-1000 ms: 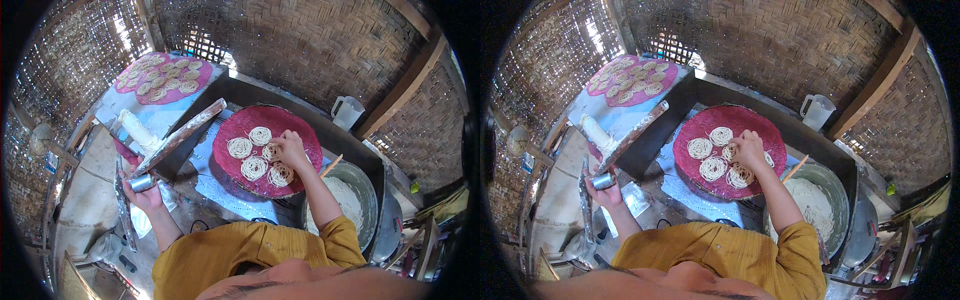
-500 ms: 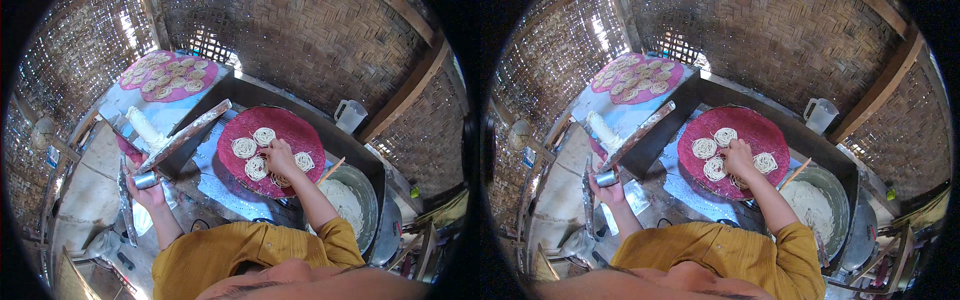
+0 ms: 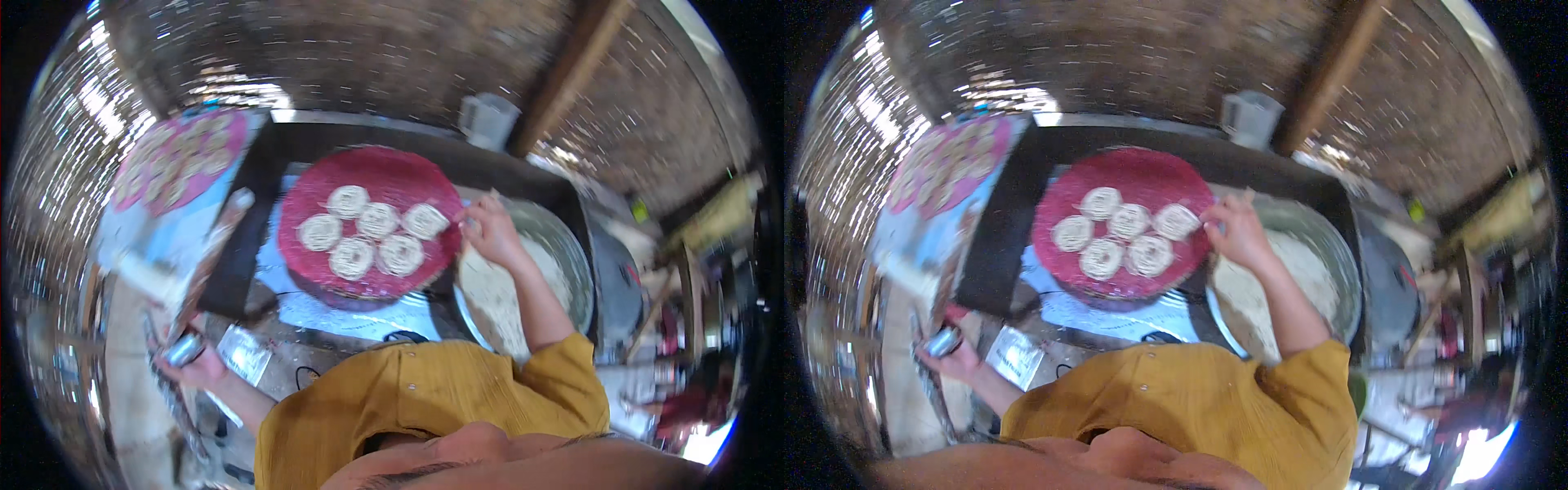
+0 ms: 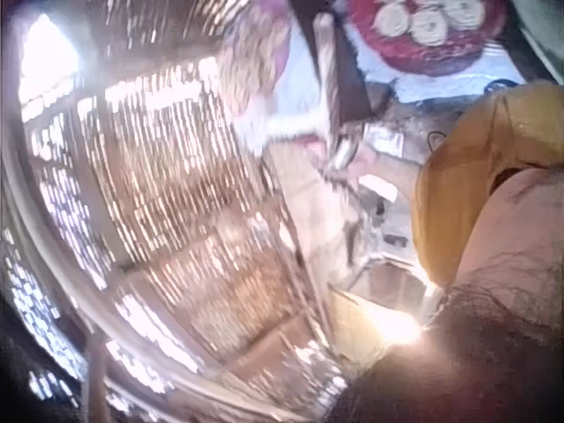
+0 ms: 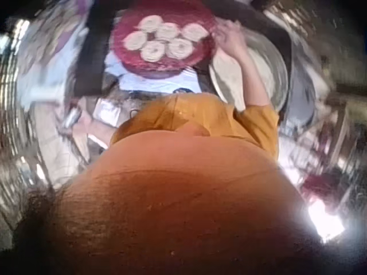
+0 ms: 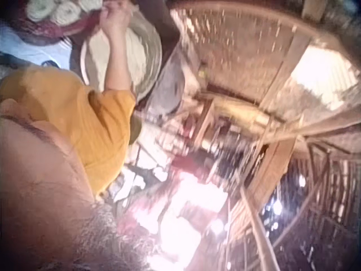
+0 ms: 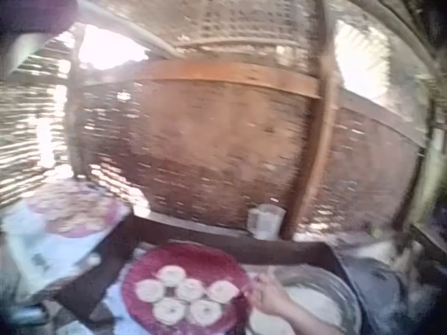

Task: The person uses a metal extrusion tool to press a dough mixture into spiral patterns on a circular mat, refilling the tool with a stick from a large bowl.

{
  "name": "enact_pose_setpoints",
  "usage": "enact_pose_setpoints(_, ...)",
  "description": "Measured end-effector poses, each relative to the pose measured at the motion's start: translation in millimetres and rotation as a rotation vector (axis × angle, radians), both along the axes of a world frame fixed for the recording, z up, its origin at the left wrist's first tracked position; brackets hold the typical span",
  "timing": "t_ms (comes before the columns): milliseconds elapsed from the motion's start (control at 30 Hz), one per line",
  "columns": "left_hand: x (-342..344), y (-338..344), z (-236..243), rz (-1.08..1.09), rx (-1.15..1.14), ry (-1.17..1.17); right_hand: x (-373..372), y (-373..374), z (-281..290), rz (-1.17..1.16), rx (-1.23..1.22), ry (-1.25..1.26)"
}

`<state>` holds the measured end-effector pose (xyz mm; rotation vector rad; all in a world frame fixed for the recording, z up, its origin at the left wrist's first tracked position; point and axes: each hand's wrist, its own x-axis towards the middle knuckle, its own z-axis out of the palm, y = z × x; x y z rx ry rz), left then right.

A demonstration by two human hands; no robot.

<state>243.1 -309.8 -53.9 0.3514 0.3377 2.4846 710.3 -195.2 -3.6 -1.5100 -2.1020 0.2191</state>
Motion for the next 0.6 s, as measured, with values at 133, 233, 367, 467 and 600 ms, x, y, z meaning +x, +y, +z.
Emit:
enact_pose_setpoints(133,-25.3,1.5,-11.1,-0.202,0.187,0.052,110.1,-56.3,-43.0,-0.332,-0.276,-0.315)
enact_pose_setpoints(233,-22.6,18.4,-9.3,-0.203,0.157,0.028,136.1,-112.2,-61.2,-0.588,-0.690,-0.664)
enact_pose_setpoints(367,-2.3,40.6,10.9,-0.251,0.131,0.044,160.0,-163.4,-100.0,-0.843,-0.557,-0.603)
enact_pose_setpoints(467,17.3,53.9,25.6,-0.242,0.055,0.046,165.9,-178.0,-110.9,-0.963,-0.568,-0.484)
enact_pose_setpoints(600,30.4,60.3,33.1,-0.335,0.079,0.094,164.3,-191.0,-79.2,-0.852,-0.569,-0.352)
